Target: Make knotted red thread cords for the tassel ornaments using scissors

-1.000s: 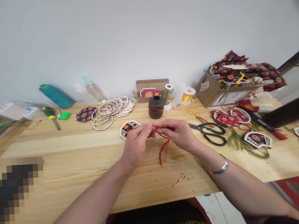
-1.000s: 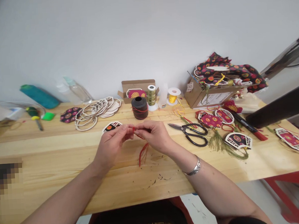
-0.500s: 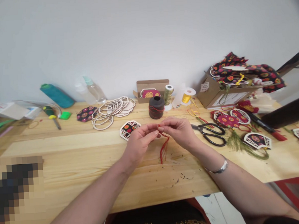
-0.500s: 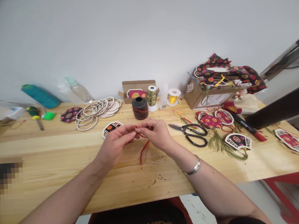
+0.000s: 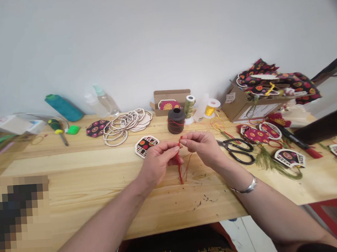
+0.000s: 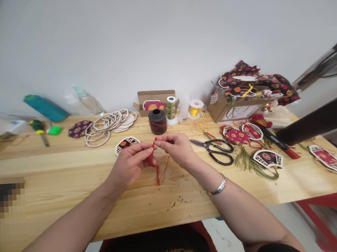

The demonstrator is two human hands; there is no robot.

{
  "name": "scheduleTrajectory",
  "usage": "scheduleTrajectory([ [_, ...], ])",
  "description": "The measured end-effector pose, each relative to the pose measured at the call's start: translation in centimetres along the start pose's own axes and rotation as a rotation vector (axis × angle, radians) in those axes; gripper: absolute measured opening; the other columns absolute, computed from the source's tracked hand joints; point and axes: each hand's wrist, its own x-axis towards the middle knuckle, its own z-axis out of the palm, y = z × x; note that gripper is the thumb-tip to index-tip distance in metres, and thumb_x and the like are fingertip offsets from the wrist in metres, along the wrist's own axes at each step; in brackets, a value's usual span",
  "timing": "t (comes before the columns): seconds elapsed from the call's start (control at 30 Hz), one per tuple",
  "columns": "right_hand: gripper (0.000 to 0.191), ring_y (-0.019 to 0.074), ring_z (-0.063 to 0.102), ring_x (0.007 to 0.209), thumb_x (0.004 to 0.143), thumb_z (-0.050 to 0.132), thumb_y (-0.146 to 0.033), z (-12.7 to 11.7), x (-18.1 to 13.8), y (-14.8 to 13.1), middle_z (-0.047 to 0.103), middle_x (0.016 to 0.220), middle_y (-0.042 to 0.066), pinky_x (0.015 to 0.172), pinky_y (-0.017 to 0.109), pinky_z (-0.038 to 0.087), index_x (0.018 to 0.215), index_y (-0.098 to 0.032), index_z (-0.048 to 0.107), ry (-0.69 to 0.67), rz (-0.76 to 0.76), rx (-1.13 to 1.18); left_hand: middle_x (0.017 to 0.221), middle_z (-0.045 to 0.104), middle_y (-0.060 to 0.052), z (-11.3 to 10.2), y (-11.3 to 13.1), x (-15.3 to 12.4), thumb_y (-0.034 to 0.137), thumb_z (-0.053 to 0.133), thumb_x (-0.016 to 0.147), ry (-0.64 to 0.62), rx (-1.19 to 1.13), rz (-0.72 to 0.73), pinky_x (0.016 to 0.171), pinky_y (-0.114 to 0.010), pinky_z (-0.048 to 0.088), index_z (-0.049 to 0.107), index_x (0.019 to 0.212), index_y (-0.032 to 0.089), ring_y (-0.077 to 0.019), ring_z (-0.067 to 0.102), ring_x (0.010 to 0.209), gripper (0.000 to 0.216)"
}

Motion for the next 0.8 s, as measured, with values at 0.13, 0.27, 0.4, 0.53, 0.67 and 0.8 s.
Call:
scheduleTrajectory([
  [0.13, 0.019, 0.0072, 0.046, 0.055, 0.063, 0.079, -0.034, -0.1, 0.05, 0.13, 0.063, 0.063, -0.003, 0.054, 0.023, 0.037, 0.067, -0.018, 0.07, -0.008, -0.019, -0.021, 0.068, 0.068, 0.0, 0.0, 0.23, -0.2, 0.028, 0.079, 0.067, 0.016, 0.017, -0.001, 0.05, -0.029, 0.054, 0.075, 0.08, 0.013, -0.0093, 0.057, 0.043, 0.02],
  [0.27, 0.019, 0.0075, 0.045, 0.056, 0.065, 0.078, -0.034, -0.15, -0.02, 0.14, 0.063, 0.064, -0.002, 0.054, 0.023, 0.036, 0.07, -0.017, 0.07, 0.002, -0.024, -0.059, 0.072, 0.072, -0.003, -0.16, 0.27, -0.35, 0.031, 0.074, 0.075, 0.018, 0.052, 0.018, 0.05, -0.029, 0.054, 0.074, 0.086, 0.014, -0.0089, 0.056, 0.042, 0.021],
  [0.4, 0.021, 0.0078, 0.044, 0.057, 0.063, 0.078, -0.035, -0.03, -0.04, 0.05, 0.063, 0.065, -0.002, 0.053, 0.023, 0.035, 0.069, -0.017, 0.069, -0.004, -0.007, -0.059, 0.07, 0.073, -0.004, -0.13, 0.19, -0.4, 0.033, 0.074, 0.075, 0.031, 0.166, 0.028, 0.05, -0.028, 0.054, 0.073, 0.088, 0.013, -0.0107, 0.059, 0.043, 0.024],
  [0.53, 0.021, 0.0064, 0.04, 0.054, 0.063, 0.078, -0.034, 0.07, -0.09, -0.05, 0.06, 0.063, -0.003, 0.052, 0.024, 0.031, 0.067, -0.016, 0.069, -0.029, 0.016, -0.043, 0.068, 0.073, -0.004, -0.08, 0.2, -0.42, 0.032, 0.074, 0.075, 0.046, 0.21, 0.032, 0.051, -0.027, 0.053, 0.072, 0.082, 0.013, -0.0113, 0.06, 0.043, 0.021],
  [0.67, 0.024, 0.0057, 0.036, 0.053, 0.064, 0.079, -0.037, 0.07, -0.22, -0.16, 0.057, 0.059, -0.004, 0.051, 0.024, 0.027, 0.069, -0.015, 0.07, -0.077, 0.049, -0.056, 0.069, 0.074, -0.004, -0.19, 0.2, -0.39, 0.032, 0.073, 0.076, 0.042, 0.214, 0.048, 0.05, -0.025, 0.052, 0.072, 0.082, 0.013, -0.0111, 0.061, 0.043, 0.021],
  [0.8, 0.024, 0.0059, 0.038, 0.052, 0.064, 0.078, -0.037, 0.02, -0.23, -0.18, 0.059, 0.059, -0.004, 0.051, 0.024, 0.028, 0.068, -0.015, 0.07, -0.076, 0.063, -0.073, 0.069, 0.074, -0.005, -0.23, 0.22, -0.31, 0.032, 0.074, 0.075, 0.047, 0.217, 0.049, 0.049, -0.024, 0.052, 0.073, 0.082, 0.012, -0.0107, 0.061, 0.044, 0.021],
])
